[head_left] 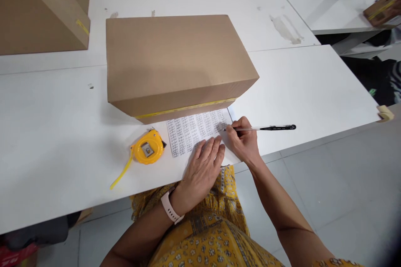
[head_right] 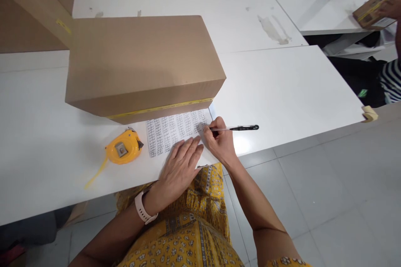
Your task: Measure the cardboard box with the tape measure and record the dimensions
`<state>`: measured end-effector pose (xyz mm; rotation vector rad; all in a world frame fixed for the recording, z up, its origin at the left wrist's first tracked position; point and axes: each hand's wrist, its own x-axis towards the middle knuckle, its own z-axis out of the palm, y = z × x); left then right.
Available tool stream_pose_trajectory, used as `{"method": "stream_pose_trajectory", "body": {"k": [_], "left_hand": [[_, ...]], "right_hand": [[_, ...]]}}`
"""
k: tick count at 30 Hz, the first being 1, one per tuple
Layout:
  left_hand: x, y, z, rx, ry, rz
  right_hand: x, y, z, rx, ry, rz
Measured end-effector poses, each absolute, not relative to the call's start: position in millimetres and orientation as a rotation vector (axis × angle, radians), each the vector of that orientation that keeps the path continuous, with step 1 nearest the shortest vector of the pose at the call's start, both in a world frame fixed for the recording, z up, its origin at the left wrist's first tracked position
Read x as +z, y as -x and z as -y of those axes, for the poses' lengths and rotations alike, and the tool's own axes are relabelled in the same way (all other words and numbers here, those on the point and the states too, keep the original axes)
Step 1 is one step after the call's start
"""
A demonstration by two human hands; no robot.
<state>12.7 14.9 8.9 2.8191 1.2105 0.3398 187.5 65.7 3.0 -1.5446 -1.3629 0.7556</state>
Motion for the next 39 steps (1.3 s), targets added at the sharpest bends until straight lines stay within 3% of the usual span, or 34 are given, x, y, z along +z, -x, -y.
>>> {"method": "stream_pose_trajectory", "body": {"k": [5,9,12,17,20,22,25,29,31,39], "left_hand": [[9,-14,-17,0.453,-2.770,-1.175],[16,1,-13,0.933,-2.592,-1.112],[24,32,-9,1.245,-2.504,-1.324],[25,90,-21,1.002,-2.332,-1.921],[21,105,-30,0.824,-2.154,-2.019],[23,106,-31,0.884,-2.001,-1.992],[39,99,-20,1.006,-1.695,-1.726],[74,86,-5,0.874,-1.479,-1.180],[86,81,-5,0.794,-1.464,-1.033],[101,77,-20,0.696,-1.466,-0.994]], "right_hand": [[6,-195,-70,0.464,1.570,1.230],[3,-236,-79,0.138,1.719,1.445],[-5,-270,-82,-0.013,1.833,1.728],[-17,-290,-87,-0.133,1.855,1.773],[-15,-283,-85,-0.253,1.757,1.630],[-8,-270,-77,-0.305,1.663,1.503],[14,-233,-53,-0.026,1.534,1.422],[48,-172,-25,1.263,1.274,1.471],[59,-152,-23,1.614,1.103,1.428],[81,-146,-36,1.673,1.050,1.456]]}}
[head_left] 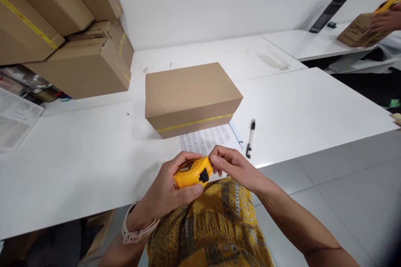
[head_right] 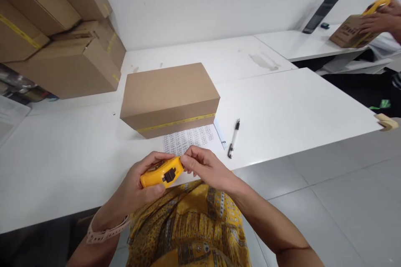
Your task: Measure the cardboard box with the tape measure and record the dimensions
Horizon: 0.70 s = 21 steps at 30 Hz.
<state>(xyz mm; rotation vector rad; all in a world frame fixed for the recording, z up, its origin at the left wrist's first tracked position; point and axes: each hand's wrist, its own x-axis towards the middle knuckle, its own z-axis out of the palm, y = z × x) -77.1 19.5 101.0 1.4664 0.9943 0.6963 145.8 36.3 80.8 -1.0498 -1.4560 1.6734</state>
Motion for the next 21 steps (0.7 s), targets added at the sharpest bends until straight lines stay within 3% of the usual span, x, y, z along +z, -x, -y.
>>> {"method": "stream_pose_trajectory", "body": {"k": [10,14,21], "left_hand": [[173,165,-108,0.919,-1.592,-1.365],[195,223,-156,0.823,-1.550,-1.393],[188,284,-183,0.770,-1.395,-1.504]], "right_hand": [[143,-220,-160,1.297,1.005,1.208],[136,-246,-219,1.393,1.008,1.145],[109,-218,-248,1.383,1.170,1.190]]}}
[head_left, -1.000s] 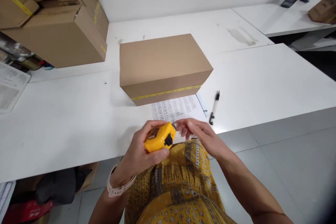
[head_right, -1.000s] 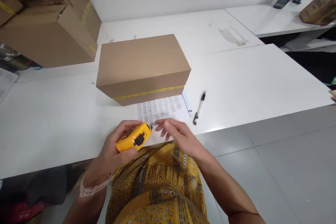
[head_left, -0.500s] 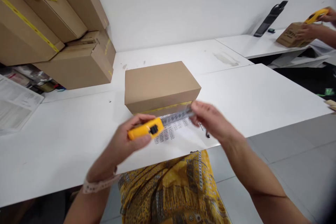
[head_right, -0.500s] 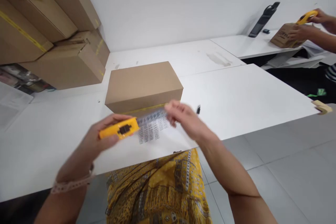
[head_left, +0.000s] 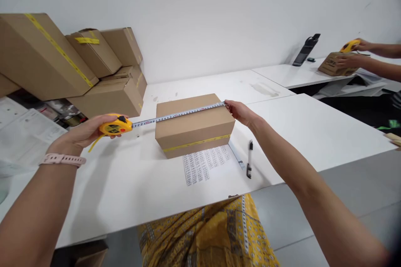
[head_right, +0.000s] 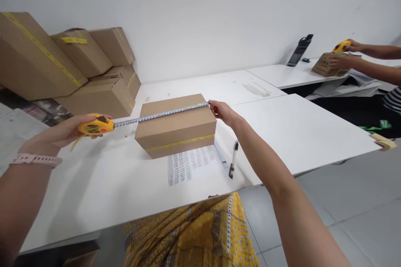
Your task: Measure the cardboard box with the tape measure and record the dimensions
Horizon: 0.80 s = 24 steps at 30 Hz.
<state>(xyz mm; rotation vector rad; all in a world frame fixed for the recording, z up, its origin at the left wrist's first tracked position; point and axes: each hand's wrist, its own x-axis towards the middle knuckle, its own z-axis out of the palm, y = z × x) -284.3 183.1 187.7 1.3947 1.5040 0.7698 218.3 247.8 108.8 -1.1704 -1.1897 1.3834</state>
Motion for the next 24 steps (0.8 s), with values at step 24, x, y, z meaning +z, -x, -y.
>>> {"method": "stream_pose_trajectory", "body": {"k": [24], "left_hand": [[183,238,-221,0.702,-1.429,-1.326]], "right_hand": [[121,-195,-239,1.074,1.554,1.610]]}}
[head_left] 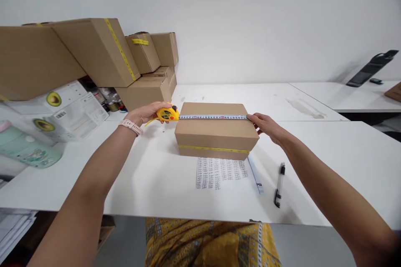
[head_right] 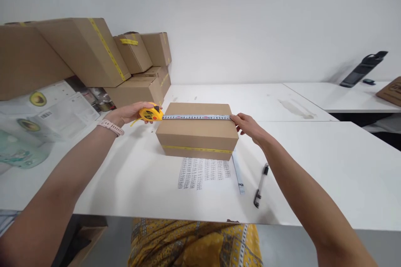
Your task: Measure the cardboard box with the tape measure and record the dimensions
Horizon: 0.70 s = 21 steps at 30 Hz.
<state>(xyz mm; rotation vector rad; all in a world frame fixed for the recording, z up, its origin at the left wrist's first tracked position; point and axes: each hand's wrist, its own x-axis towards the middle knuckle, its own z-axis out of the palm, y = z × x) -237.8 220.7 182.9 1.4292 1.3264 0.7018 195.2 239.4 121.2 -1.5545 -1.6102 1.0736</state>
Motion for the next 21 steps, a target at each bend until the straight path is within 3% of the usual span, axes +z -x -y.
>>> {"method": "stream_pose_trajectory", "body": {"k": [7,12,16,21], "left_hand": [[205,231,-209,0.735,-1.533,-1.378],[219,205,-141,0.634,-1.595,-1.195],[162,144,-55,0.492,-1.145,-0.824],[98,61,-8,0.773,-0.760,-0.597]], "right_hand": [[136,-191,-241,0.968,1.561,1.598],[165,-186,-243,0.907,1.415,1.408],[173,-166,-253,0.887,1.298,1.562],[173,-130,-278,0.860,1.387,1.955]]}}
